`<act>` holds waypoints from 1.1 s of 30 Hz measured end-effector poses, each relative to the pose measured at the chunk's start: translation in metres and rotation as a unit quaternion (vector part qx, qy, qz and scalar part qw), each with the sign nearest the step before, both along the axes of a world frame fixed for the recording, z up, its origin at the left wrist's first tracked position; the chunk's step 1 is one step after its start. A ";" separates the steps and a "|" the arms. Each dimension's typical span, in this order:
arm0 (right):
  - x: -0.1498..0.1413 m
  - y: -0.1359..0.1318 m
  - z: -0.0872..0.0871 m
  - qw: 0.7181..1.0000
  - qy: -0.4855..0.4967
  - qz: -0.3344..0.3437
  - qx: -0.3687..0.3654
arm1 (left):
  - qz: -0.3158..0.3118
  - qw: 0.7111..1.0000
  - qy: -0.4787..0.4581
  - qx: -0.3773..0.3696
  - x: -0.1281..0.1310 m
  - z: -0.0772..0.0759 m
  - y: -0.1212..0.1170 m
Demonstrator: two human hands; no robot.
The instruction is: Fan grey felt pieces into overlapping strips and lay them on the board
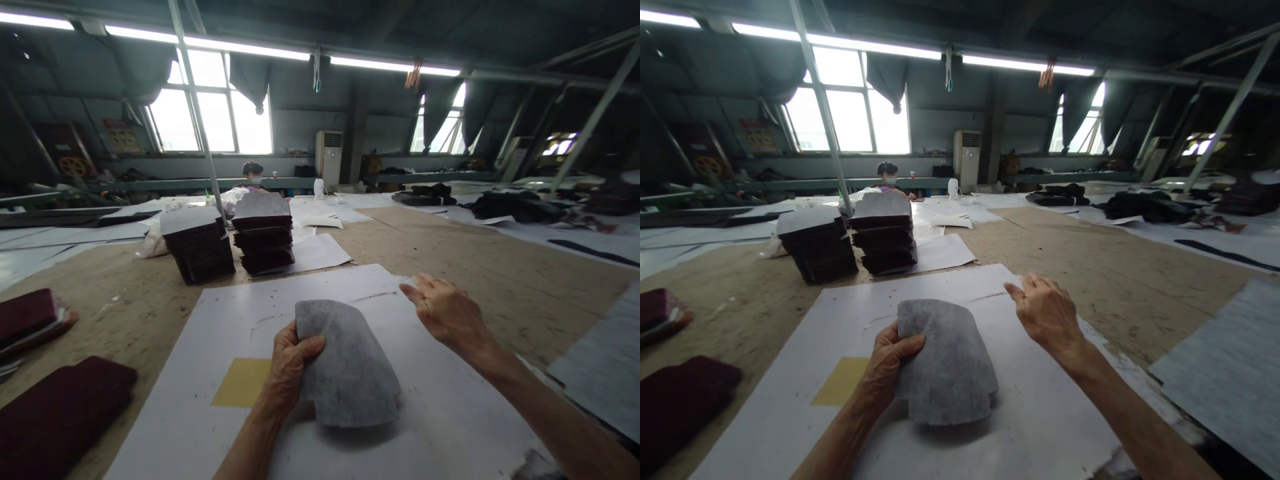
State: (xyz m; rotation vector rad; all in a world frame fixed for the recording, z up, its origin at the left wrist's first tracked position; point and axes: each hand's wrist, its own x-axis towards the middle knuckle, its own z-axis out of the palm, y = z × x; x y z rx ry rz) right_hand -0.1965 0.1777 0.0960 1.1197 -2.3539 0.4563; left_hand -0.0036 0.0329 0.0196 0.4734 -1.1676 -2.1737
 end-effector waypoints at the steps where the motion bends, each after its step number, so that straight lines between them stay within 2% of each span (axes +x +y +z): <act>1: 0.018 0.002 0.011 1.000 0.016 0.011 -0.024 | -0.006 1.000 -0.001 0.000 -0.001 0.000 0.001; 3: 0.059 0.001 0.026 0.993 0.058 0.065 -0.078 | -0.015 1.000 -0.002 -0.001 0.000 0.000 0.002; 4: 0.077 -0.002 0.028 0.974 0.088 0.149 -0.145 | -0.019 1.000 0.000 -0.003 0.002 0.000 0.002; 5: 0.091 -0.005 0.025 0.946 0.107 0.247 -0.178 | -0.023 1.000 0.004 -0.005 0.004 0.001 0.002; 6: 0.100 -0.009 0.018 0.919 0.099 0.350 -0.152 | -0.029 1.000 0.009 -0.007 0.006 0.002 0.002; 7: 0.103 -0.014 0.008 0.903 0.051 0.415 -0.102 | -0.035 0.999 0.013 -0.008 0.008 0.003 0.003; 8: 0.101 -0.018 -0.002 0.900 -0.029 0.431 -0.067 | -0.043 0.999 0.017 -0.008 0.010 0.004 0.003; 9: 0.095 -0.021 -0.011 0.912 -0.157 0.379 -0.025 | -0.051 0.998 0.020 -0.006 0.011 0.004 0.003; 10: 0.086 -0.024 -0.019 0.919 -0.289 0.267 -0.037 | -0.057 0.998 0.022 -0.004 0.012 0.005 0.003; 11: 0.075 -0.027 -0.023 0.923 -0.314 0.213 -0.062 | -0.061 0.998 0.025 0.000 0.012 0.006 0.003; 13: 0.056 -0.029 -0.023 0.911 -0.372 0.145 -0.100 | -0.064 0.997 0.033 0.008 0.011 0.006 0.003; 15: 0.046 -0.029 -0.019 0.886 -0.426 0.134 -0.128 | -0.063 0.997 0.040 0.016 0.011 0.007 0.003; 18: 0.047 -0.027 -0.021 0.814 -0.549 0.120 -0.146 | -0.052 0.997 0.046 0.025 0.012 0.008 0.001; 21: 0.059 -0.021 -0.031 0.745 -0.638 0.141 -0.133 | -0.035 0.998 0.048 0.025 0.015 0.009 -0.001; 24: 0.068 -0.014 -0.036 0.712 -0.667 0.172 -0.137 | -0.028 0.999 0.035 0.011 0.015 0.009 -0.003; 25: 0.069 -0.013 -0.035 0.711 -0.665 0.177 -0.149 | -0.024 0.999 0.030 0.005 0.015 0.009 -0.003; 27: 0.069 -0.012 -0.033 0.726 -0.637 0.178 -0.189 | -0.012 1.000 0.019 -0.012 0.012 0.009 -0.005; 31: 0.077 -0.012 -0.030 0.790 -0.514 0.155 -0.294 | 0.038 0.997 0.007 -0.061 0.003 0.005 -0.009; 33: 0.086 -0.014 -0.029 0.808 -0.465 0.153 -0.327 | 0.070 0.994 0.008 -0.086 0.001 0.003 -0.011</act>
